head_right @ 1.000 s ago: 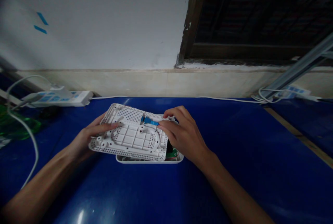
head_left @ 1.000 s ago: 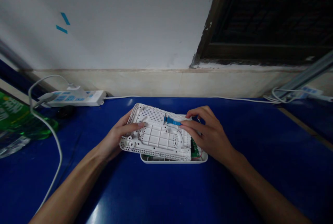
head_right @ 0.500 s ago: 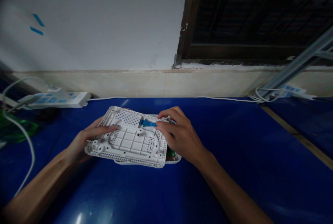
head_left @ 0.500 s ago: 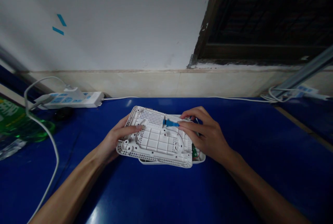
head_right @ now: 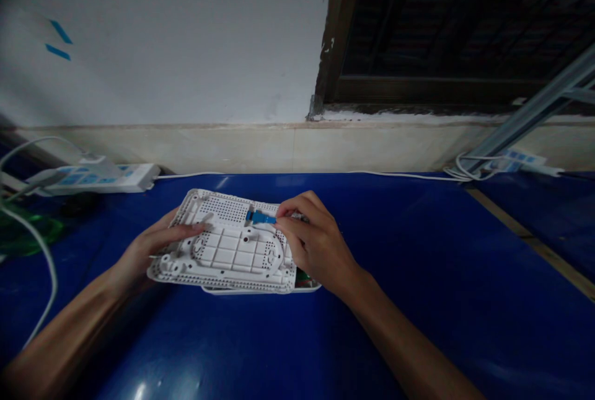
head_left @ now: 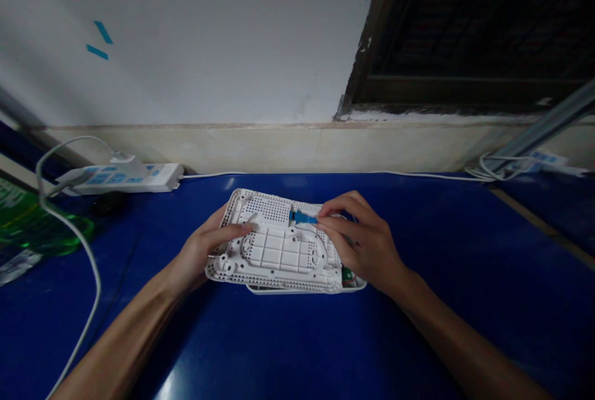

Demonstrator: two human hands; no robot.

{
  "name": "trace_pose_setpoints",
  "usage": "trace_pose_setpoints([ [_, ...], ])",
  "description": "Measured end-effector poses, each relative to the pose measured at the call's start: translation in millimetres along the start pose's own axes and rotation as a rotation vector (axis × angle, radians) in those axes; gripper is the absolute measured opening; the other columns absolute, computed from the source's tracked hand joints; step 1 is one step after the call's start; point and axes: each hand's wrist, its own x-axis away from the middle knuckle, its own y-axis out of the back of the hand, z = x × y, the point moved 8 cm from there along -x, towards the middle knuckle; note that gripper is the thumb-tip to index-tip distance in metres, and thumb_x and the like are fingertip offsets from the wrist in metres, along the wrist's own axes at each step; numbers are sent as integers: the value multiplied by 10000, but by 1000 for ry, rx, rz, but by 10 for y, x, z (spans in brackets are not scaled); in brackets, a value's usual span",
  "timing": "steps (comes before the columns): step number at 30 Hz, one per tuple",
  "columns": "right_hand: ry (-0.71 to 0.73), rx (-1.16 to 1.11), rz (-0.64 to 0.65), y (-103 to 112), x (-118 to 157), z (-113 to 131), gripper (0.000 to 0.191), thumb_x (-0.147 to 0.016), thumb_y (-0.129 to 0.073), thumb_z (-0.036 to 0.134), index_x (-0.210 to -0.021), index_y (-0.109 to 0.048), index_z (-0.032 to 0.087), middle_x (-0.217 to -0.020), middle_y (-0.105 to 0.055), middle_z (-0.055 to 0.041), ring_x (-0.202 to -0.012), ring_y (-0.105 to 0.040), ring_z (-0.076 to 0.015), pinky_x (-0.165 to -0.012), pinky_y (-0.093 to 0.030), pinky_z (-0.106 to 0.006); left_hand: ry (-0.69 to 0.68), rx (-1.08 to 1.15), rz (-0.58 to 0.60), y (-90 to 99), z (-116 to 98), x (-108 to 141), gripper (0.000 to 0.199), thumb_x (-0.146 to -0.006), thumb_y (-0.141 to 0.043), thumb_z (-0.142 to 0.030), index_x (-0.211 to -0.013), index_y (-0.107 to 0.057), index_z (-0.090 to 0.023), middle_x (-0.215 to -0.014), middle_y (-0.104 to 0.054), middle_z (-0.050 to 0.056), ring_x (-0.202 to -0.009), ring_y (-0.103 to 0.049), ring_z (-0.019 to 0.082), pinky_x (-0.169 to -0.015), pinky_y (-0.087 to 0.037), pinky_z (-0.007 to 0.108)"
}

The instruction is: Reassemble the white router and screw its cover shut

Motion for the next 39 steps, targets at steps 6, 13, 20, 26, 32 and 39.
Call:
trace_pose_setpoints([
  [6,-68,34,46,-9,-5,-101,178,-937,-633,93,-992,-729,232,-1040,-666,-47,-989,-573,-202,-814,-517,-376,-52,30,57,-58,-92,0,843,-783,-802,-258,-1541,-434,-226,-1162,-766,117,-913,-760,302,-707,-589,315],
  [13,-60,28,60,3,13,-119,172,-944,-630,107,-980,-730,243,-1008,-667,-42,-943,-586,-195,-769,-527,-368,-46,67,62,-51,-46,-14,820,-779,-803,-224,-1525,-463,-224,-1132,-777,111,-923,-761,300,-724,-596,317],
  [20,-89,-3,-1,-4,29,-105,171,-919,-637,78,-926,-739,216,-994,-664,-46,-909,-580,-176,-766,-525,-346,-14,54,25,-50,4,-5,729,-752,-813,-265,-1429,-558,-183,-1115,-779,117,-938,-753,317,-729,-590,334],
  [26,-97,-56,-27,-23,34,-131,225,-910,-623,54,-935,-752,238,-974,-663,-39,-908,-583,-181,-748,-526,-354,-3,63,12,-32,43,-20,640,-737,-824,-270,-1339,-623,-189,-1085,-783,100,-909,-753,305,-715,-579,324],
  [32,-97,-62,-33,-39,60,-152,223,-913,-621,64,-940,-744,247,-969,-661,-37,-907,-585,-187,-746,-525,-368,-15,57,16,-35,49,-35,642,-714,-832,-273,-1318,-632,-186,-1085,-781,101,-876,-753,297,-720,-572,323],
  [39,-63,-12,11,-61,52,-116,265,-908,-576,26,-948,-732,236,-992,-660,-46,-906,-582,-196,-767,-515,-399,-64,41,50,-98,25,-36,639,-756,-793,-251,-1364,-609,-174,-1110,-779,107,-937,-745,307,-744,-576,316],
])
